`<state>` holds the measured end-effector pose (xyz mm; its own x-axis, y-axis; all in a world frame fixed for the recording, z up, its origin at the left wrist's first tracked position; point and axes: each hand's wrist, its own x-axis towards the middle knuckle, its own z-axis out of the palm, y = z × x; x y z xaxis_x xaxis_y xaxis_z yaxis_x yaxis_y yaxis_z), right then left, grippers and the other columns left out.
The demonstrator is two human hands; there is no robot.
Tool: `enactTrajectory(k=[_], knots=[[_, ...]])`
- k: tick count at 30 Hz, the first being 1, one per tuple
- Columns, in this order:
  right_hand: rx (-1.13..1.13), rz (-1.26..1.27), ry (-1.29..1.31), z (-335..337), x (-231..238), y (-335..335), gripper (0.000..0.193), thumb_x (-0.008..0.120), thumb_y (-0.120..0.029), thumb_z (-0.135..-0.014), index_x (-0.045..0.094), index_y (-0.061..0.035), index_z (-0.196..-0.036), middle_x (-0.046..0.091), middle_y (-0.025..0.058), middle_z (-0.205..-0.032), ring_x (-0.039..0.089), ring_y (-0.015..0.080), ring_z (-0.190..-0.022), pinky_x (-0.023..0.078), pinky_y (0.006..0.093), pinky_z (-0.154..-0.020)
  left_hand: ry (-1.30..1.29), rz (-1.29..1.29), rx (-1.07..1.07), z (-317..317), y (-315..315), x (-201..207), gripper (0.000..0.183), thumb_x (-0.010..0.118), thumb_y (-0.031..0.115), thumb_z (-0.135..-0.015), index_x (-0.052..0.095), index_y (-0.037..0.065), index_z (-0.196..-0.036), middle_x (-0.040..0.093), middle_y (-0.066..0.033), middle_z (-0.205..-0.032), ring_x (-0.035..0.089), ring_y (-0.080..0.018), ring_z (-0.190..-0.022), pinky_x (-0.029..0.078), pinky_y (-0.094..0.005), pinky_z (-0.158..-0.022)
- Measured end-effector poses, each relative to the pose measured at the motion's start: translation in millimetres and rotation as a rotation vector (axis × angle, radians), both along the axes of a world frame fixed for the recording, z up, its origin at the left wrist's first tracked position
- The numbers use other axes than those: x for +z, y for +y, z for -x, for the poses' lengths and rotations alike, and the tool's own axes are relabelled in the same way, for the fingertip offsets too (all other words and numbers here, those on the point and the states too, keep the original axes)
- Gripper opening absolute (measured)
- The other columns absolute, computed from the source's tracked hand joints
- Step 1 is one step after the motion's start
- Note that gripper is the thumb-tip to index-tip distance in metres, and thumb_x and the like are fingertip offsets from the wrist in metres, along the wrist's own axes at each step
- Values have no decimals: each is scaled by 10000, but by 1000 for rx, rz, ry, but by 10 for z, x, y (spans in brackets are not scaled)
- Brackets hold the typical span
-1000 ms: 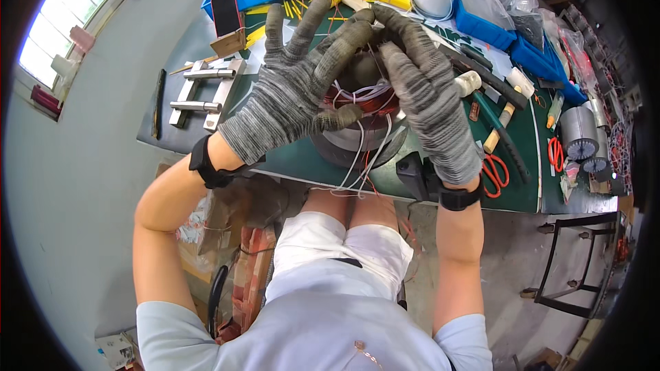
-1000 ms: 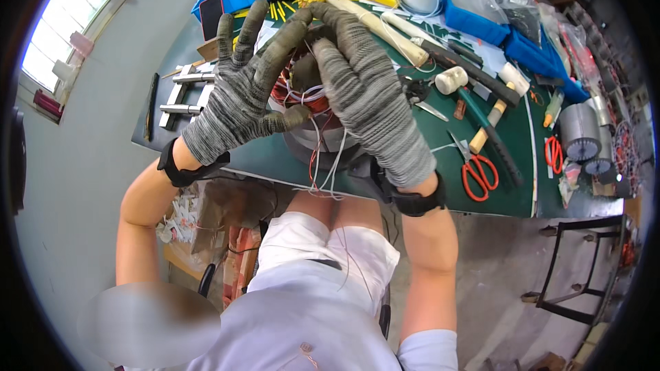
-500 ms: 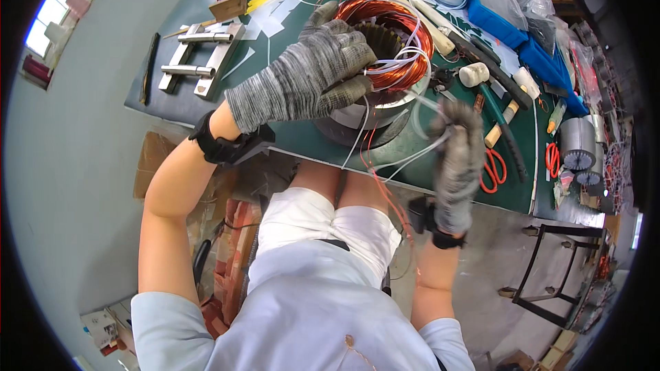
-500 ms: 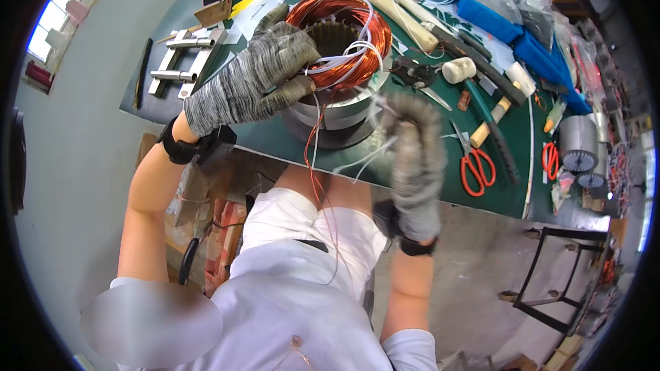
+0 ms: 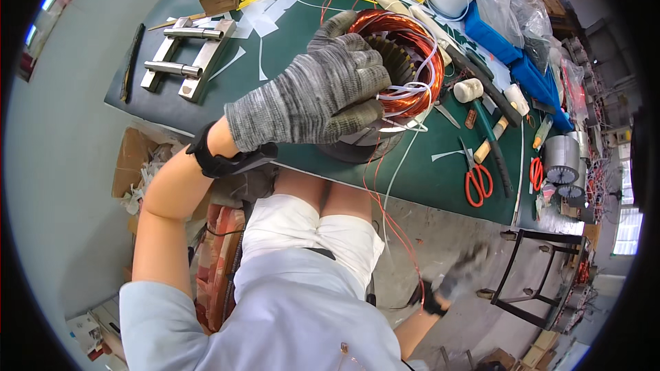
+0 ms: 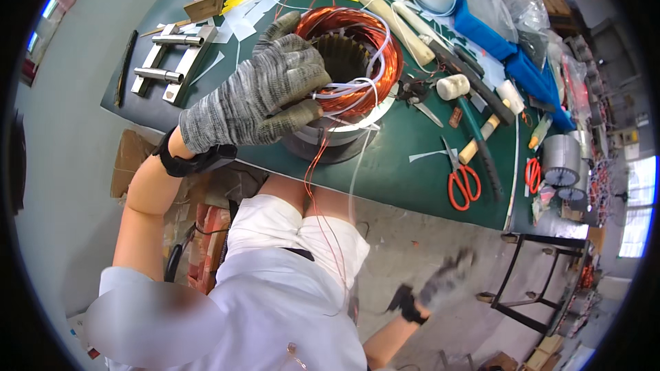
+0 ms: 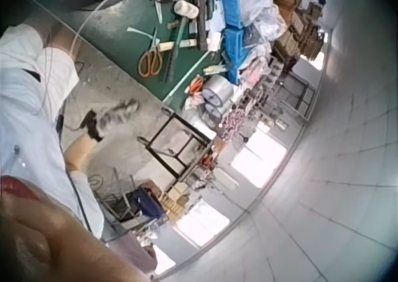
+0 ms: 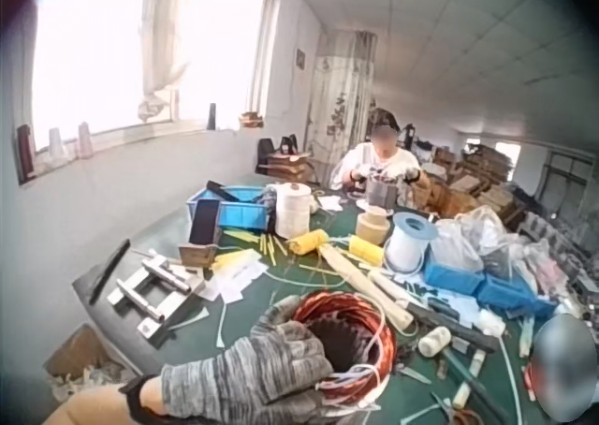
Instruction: Winding copper wire through a motor stator and securing the coils with ties.
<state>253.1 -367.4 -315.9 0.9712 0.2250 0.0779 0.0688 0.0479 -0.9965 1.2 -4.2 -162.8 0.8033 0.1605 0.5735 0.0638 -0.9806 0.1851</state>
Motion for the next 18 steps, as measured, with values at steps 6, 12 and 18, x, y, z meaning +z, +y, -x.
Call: enactTrajectory(k=[6, 12, 18], knots=[[662, 269, -880, 708, 1446, 2340, 173, 670, -127, -727, 570, -32, -831, 509, 30, -766, 448, 131, -630, 381, 250, -571, -120, -11, -66, -3, 79, -102, 277, 607, 231, -740, 569, 33, -930, 531, -116, -862, 513, -320, -899, 255, -511, -995], [1080, -40, 491, 775, 1698, 2149, 237, 621, -192, -808, 527, -64, -983, 487, -31, -703, 292, -7, -430, 212, 156, -352, -148, -13, -147, 41, 227, -130, 298, 585, 255, -759, 567, 22, -943, 529, -125, -878, 504, -329, -911, 254, -495, -992], [1011, 49, 382, 768, 2169, 2497, 370, 490, -171, -887, 448, 5, -1209, 310, -100, -536, 261, -18, -387, 205, 130, -333, -79, -23, -253, 78, 291, -77, 273, 539, 322, -814, 574, 76, -929, 568, -103, -883, 526, -315, -943, 244, -502, -995]])
